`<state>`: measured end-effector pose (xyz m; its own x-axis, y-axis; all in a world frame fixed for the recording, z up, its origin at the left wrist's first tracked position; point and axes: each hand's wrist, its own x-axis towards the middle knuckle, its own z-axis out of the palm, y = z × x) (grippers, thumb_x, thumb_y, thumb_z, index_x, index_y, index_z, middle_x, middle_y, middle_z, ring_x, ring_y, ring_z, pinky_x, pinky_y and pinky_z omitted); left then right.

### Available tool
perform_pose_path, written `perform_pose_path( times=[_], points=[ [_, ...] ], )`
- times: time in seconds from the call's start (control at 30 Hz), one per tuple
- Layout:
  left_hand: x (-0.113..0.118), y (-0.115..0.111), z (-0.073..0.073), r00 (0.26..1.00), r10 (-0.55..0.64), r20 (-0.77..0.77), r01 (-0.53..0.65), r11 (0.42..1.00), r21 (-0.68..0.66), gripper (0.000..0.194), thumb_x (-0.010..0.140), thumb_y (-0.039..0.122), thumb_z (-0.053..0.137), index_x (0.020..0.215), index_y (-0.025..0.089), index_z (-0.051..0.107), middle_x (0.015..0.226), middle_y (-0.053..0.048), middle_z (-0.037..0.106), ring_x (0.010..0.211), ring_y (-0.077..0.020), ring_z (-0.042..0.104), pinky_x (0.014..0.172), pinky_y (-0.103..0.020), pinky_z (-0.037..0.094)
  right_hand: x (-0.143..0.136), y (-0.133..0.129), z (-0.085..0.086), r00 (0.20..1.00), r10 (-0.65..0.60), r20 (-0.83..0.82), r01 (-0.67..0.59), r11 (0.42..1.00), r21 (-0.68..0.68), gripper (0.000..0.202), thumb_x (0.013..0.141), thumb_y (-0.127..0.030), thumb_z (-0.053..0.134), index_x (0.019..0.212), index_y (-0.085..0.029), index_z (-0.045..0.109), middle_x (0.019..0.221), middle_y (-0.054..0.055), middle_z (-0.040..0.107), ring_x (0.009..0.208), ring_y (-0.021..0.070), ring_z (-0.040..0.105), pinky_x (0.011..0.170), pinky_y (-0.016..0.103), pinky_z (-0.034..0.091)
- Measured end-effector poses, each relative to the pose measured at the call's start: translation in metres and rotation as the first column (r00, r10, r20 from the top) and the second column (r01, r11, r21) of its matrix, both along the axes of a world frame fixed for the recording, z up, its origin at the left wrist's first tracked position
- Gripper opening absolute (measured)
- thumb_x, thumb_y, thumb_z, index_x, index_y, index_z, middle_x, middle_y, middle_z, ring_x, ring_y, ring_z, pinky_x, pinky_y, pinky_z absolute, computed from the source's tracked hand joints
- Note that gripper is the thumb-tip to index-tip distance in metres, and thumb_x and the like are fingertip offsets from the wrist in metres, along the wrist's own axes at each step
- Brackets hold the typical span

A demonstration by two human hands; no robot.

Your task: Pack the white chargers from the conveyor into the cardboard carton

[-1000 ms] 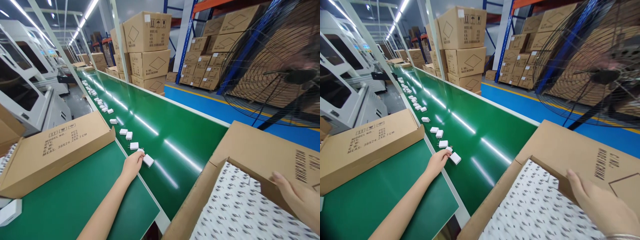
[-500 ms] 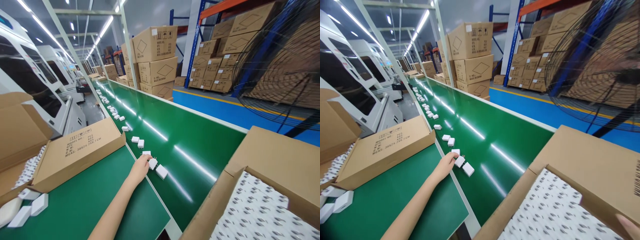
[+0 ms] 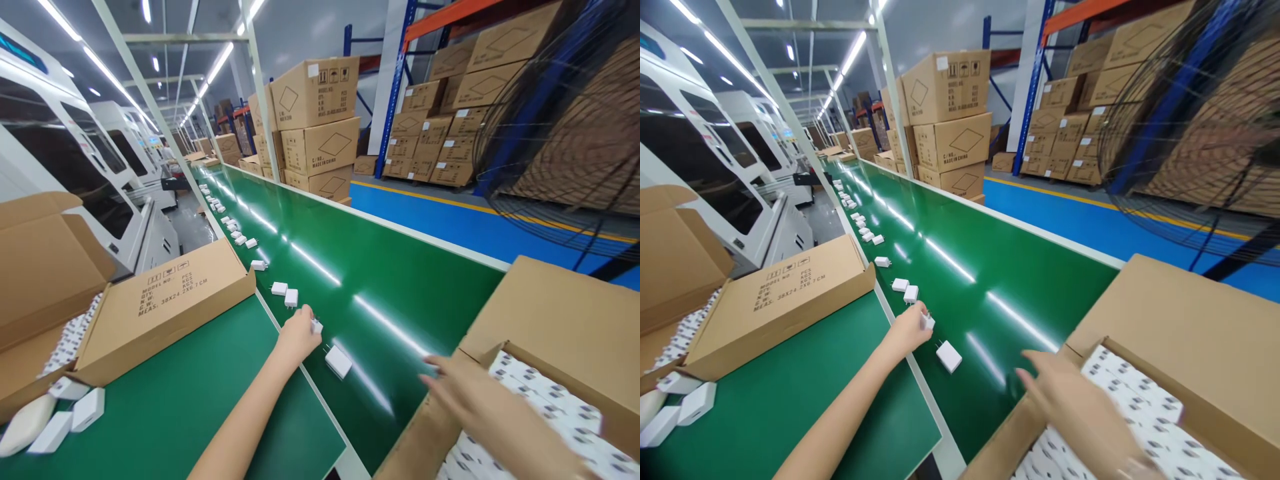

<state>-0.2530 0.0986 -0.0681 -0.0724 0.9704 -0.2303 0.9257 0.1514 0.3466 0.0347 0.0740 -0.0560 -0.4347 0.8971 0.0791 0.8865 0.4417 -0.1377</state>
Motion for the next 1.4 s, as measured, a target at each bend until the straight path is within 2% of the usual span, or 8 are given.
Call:
perform_pose_path(
  times=[0.2,0.33,0.6,0.73,0.87,1.03,1.2,1.4],
  points=[
    [-0.021,0.005,0.0,0.996,-0.061,0.072,0.05,0.989,0.136,0.035,0.067,0.013,0.056,0.101,0.015,0.05,0.106,-0.008,0.046,0.093,-0.019,0.053,0.083,-0.028,0.042,-0.14,-0.003,-0.017,0.962,0.218,0.164,-0.215,0.976,-0.034,0.03,0.069,-0.018,0.063,0.099,-0.014,0.058,0.083,0.01,0.064,0.08,0.0254,0.058,0.063,0.034,0.046],
    [-0.022,0.005,-0.006,0.985,-0.162,0.055,0.158,0.985,0.069,0.016,0.072,0.023,0.056,0.086,0.016,0.056,0.098,-0.007,0.046,0.087,-0.0196,0.054,0.08,-0.03,0.044,-0.141,0.014,-0.023,0.932,0.27,0.241,-0.278,0.961,0.0,0.031,0.061,0.001,0.062,0.088,-0.013,0.061,0.075,0.009,0.064,0.075,0.0247,0.058,0.063,0.035,0.045],
    [-0.008,0.008,-0.013,0.966,-0.243,-0.085,0.234,0.967,-0.101,0.036,0.068,0.016,0.059,0.103,0.013,0.049,0.108,-0.012,0.047,0.099,-0.0269,0.05,0.076,-0.034,0.046,-0.146,0.102,0.01,0.876,0.366,0.315,-0.414,0.905,0.098,0.053,0.072,0.012,0.045,0.12,-0.011,0.044,0.099,0.009,0.06,0.087,0.0216,0.056,0.063,0.032,0.049],
    [-0.017,0.0,0.011,0.952,-0.305,-0.042,0.295,0.942,-0.16,0.034,0.069,0.014,0.057,0.103,0.014,0.049,0.105,-0.011,0.052,0.093,-0.0259,0.054,0.076,-0.035,0.046,-0.189,0.107,0.001,0.787,0.536,0.305,-0.579,0.813,0.066,0.021,0.084,-0.01,0.052,0.104,-0.017,0.054,0.101,0.004,0.057,0.088,0.0177,0.055,0.069,0.033,0.05],
    [-0.05,-0.017,0.05,0.957,-0.267,0.11,0.277,0.957,-0.084,0.038,0.071,0.018,0.055,0.108,0.02,0.048,0.11,-0.006,0.053,0.096,-0.0226,0.054,0.079,-0.031,0.044,-0.215,0.099,-0.021,0.758,0.595,0.266,-0.627,0.778,0.045,0.019,0.086,-0.02,0.052,0.105,-0.017,0.054,0.105,0.005,0.055,0.088,0.0184,0.056,0.071,0.035,0.051],
    [-0.062,-0.014,0.068,0.984,-0.175,0.038,0.178,0.979,-0.098,0.059,0.073,0.016,0.053,0.128,0.023,0.033,0.123,-0.007,0.049,0.107,-0.0236,0.05,0.084,-0.03,0.042,-0.205,0.089,-0.029,0.791,0.585,0.179,-0.594,0.805,-0.005,0.015,0.086,-0.022,0.052,0.1,-0.017,0.056,0.106,0.005,0.056,0.092,0.0189,0.054,0.075,0.038,0.049],
    [-0.029,0.006,0.049,0.954,-0.229,-0.192,0.189,0.96,-0.206,0.051,0.067,0.005,0.057,0.115,0.012,0.043,0.105,-0.015,0.057,0.094,-0.0275,0.057,0.073,-0.033,0.045,-0.155,0.081,-0.021,0.93,0.362,0.063,-0.358,0.931,-0.073,0.022,0.085,-0.026,0.055,0.104,-0.016,0.053,0.1,0.005,0.056,0.083,0.0177,0.056,0.067,0.034,0.05],
    [0.028,0.015,0.019,0.926,-0.333,-0.181,0.301,0.936,-0.183,0.042,0.058,0.011,0.07,0.096,0.015,0.052,0.099,-0.011,0.057,0.095,-0.0268,0.054,0.079,-0.033,0.043,-0.113,0.061,-0.03,0.952,0.306,-0.025,-0.304,0.93,-0.207,0.029,0.071,-0.024,0.067,0.096,-0.016,0.055,0.086,0.001,0.058,0.071,0.0146,0.057,0.059,0.027,0.047]
  ],
)
